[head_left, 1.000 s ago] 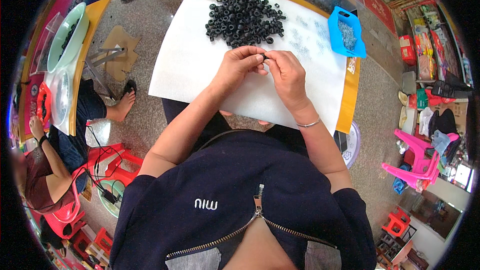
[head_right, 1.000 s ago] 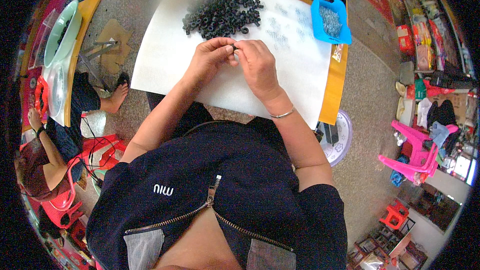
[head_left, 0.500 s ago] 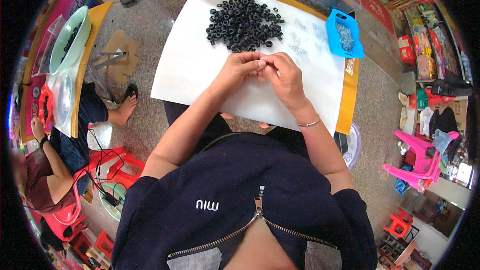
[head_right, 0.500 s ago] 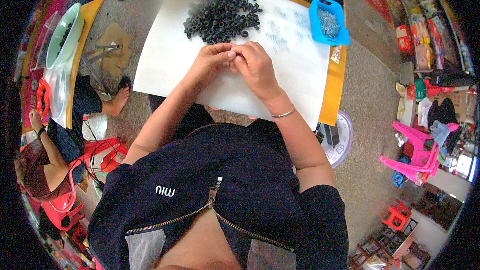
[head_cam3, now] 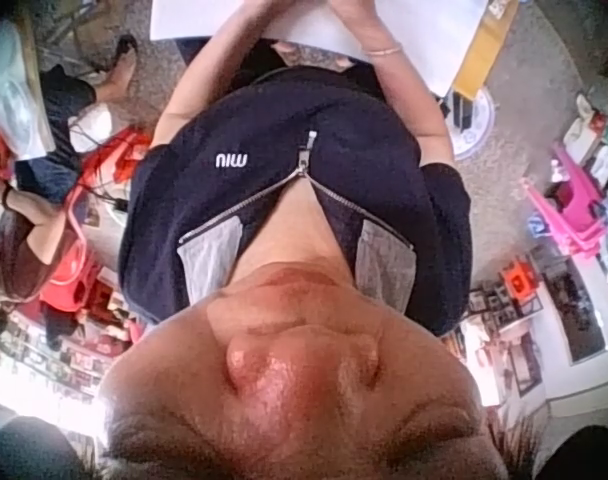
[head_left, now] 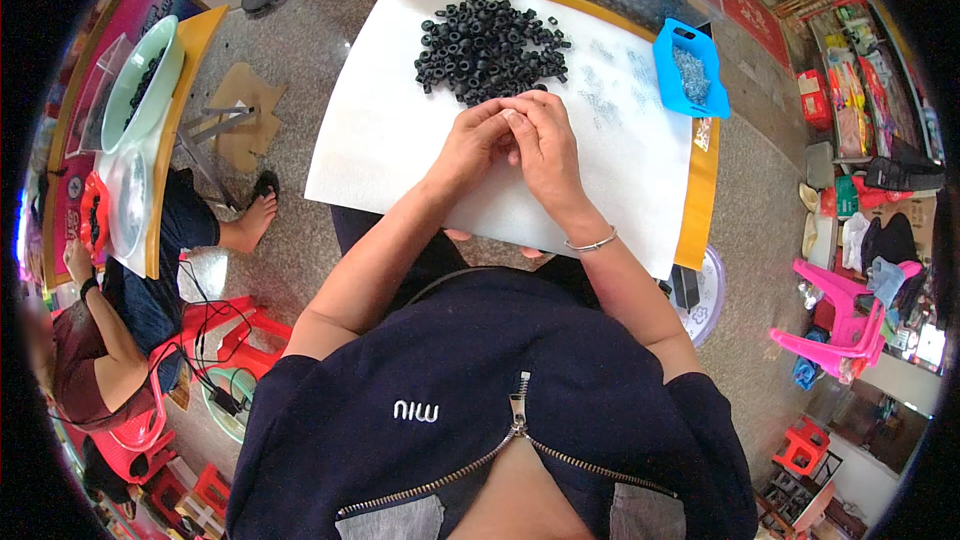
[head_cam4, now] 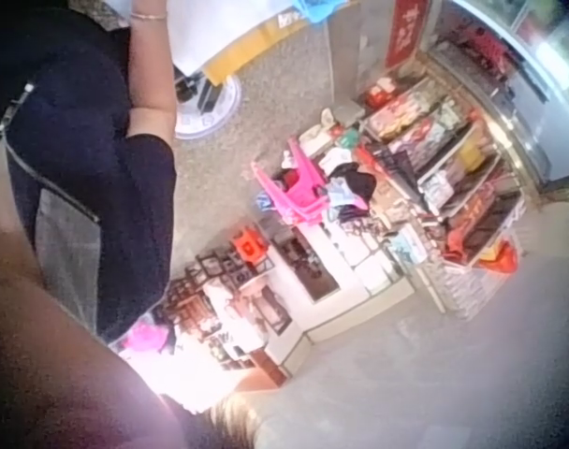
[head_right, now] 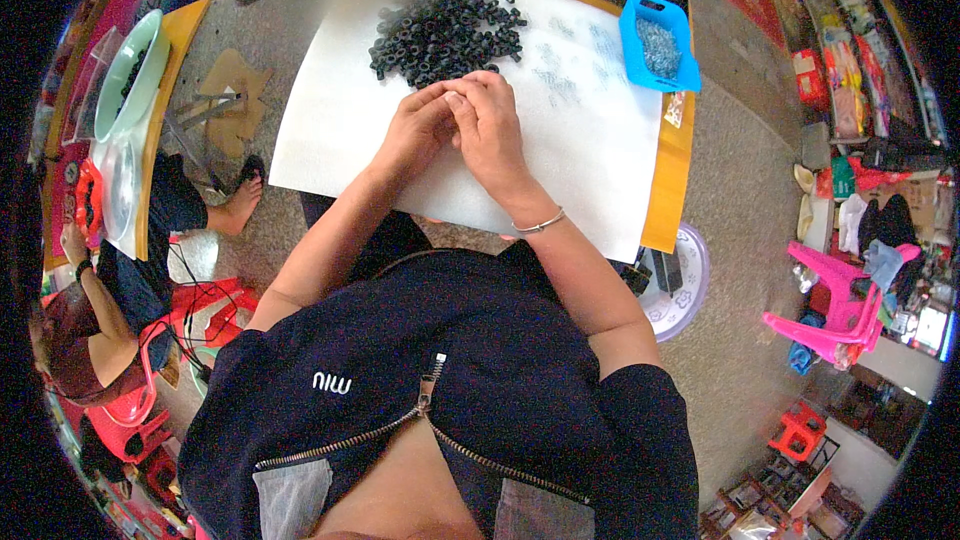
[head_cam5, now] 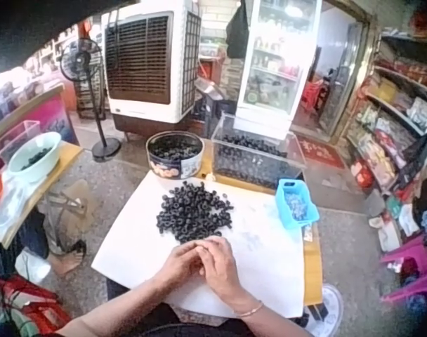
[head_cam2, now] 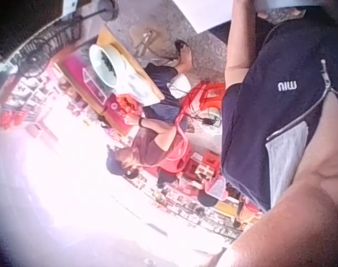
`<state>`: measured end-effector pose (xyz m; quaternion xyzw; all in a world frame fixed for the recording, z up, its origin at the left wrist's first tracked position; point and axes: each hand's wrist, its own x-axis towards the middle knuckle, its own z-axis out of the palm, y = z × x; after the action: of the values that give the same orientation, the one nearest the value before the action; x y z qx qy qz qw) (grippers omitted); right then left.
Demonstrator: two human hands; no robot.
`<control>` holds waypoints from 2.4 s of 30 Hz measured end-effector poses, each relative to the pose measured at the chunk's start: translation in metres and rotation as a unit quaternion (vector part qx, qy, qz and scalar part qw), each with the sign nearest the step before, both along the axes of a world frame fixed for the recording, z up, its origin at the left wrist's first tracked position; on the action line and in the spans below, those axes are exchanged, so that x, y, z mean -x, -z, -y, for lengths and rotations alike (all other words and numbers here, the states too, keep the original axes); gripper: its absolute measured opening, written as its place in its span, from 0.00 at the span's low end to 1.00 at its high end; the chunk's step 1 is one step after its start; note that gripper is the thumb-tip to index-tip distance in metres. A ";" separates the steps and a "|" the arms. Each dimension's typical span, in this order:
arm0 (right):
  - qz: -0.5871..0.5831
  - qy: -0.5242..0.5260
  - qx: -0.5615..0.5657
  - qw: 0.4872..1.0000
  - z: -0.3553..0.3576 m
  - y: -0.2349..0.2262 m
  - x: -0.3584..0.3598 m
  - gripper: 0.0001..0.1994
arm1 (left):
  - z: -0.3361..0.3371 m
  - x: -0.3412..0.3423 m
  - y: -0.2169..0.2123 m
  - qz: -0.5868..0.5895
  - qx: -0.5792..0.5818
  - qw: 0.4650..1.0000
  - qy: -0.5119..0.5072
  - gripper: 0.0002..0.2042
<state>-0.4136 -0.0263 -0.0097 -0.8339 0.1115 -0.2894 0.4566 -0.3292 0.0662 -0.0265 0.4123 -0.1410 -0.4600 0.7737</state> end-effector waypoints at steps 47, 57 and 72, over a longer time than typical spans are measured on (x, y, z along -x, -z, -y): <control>0.029 -0.007 0.129 0.991 0.010 -0.026 -0.001 0.12 | -0.009 -0.013 0.005 -0.101 0.110 0.987 0.053 0.11; 0.020 0.001 0.131 0.991 0.016 -0.020 0.002 0.11 | -0.005 -0.013 0.008 -0.097 0.093 0.989 0.055 0.13; 0.007 -0.011 -0.165 0.986 0.017 -0.016 0.011 0.08 | -0.002 -0.008 0.006 -0.046 0.042 0.998 -0.014 0.10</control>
<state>-0.4246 -0.0433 0.0059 -0.7464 0.1457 -0.2678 0.5916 -0.3211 0.0684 -0.0320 0.3597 -0.1190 -0.4613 0.8023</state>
